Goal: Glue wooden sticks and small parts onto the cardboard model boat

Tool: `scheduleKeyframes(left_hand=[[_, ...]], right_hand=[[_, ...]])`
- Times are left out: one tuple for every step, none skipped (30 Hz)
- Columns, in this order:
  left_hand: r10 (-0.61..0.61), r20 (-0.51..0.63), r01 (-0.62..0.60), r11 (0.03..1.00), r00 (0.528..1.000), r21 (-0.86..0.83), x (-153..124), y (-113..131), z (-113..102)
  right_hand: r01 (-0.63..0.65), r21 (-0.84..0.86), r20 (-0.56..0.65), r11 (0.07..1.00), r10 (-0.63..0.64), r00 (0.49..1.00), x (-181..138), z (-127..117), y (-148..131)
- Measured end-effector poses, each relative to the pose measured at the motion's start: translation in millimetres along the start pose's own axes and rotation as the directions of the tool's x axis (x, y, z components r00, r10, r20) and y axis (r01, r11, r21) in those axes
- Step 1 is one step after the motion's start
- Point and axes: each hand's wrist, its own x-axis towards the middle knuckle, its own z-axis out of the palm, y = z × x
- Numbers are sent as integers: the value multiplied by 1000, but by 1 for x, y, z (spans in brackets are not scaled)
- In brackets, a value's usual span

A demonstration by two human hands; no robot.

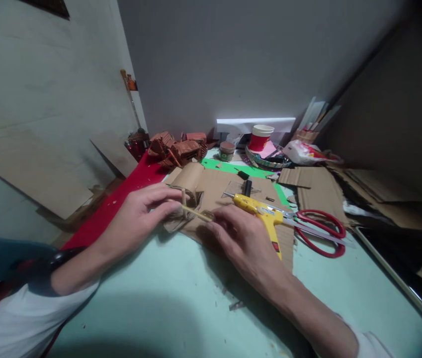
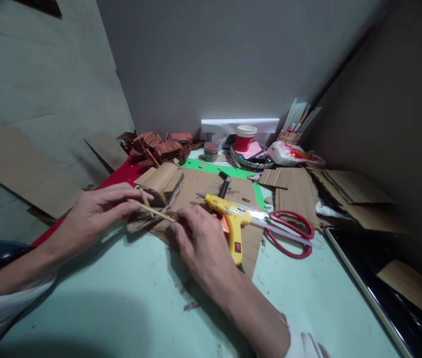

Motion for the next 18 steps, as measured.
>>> scheduleKeyframes(left_hand=[[14,-4,-14,1000,1000,2,0,-1,0],[26,-15,-26,1000,1000,4,0,-2,0],[30,-26,-30,1000,999,1,0,-3,0],[28,-42,-28,1000,999,-5,0,-4,0],[21,-57,-22,1000,998,-14,0,-5,0],[11,-69,-12,1000,998,-27,0,-5,0],[-1,-76,-2,999,997,-39,0,-6,-1],[-14,-81,10,999,997,-49,0,-6,-1],[-25,-88,20,998,996,-54,0,-6,-1],[-30,-93,25,998,995,-57,0,-6,0],[-32,-97,27,998,995,-57,0,-6,0],[-31,-98,25,998,995,-57,0,-5,1],[-27,-98,22,998,995,-58,-1,-5,2],[-23,-96,17,998,995,-60,-1,-4,3],[-18,-93,13,998,996,-59,-1,-4,3],[-14,-91,9,998,996,-55,-2,-3,4],[-10,-92,6,999,996,-49,-2,-3,4],[-8,-94,4,999,996,-43,-2,-2,5]], right_hand=[[-8,4,8,1000,8,1000,0,0,0],[-19,7,13,1000,19,1000,0,0,-1],[-29,11,18,1000,29,999,0,-1,-1],[-41,21,23,999,41,999,0,-1,-2],[-57,40,32,998,55,998,0,-2,-3],[-72,67,43,995,70,997,0,-3,-3],[-88,100,53,991,83,995,1,-4,-4],[-103,134,63,986,95,993,1,-5,-4],[-121,161,73,979,110,991,2,-5,-4],[-143,176,82,974,131,988,3,-6,-4],[-165,180,89,970,151,984,3,-6,-4],[-187,177,99,966,172,980,4,-6,-4],[-211,175,118,962,192,974,4,-6,-4],[-231,182,144,956,207,968,4,-5,-3],[-251,205,174,946,217,961,4,-4,-3],[-273,247,209,930,224,952,4,-4,-3],[-306,304,246,902,236,940,4,-3,-2],[-348,372,280,861,253,926,4,-2,-2]])
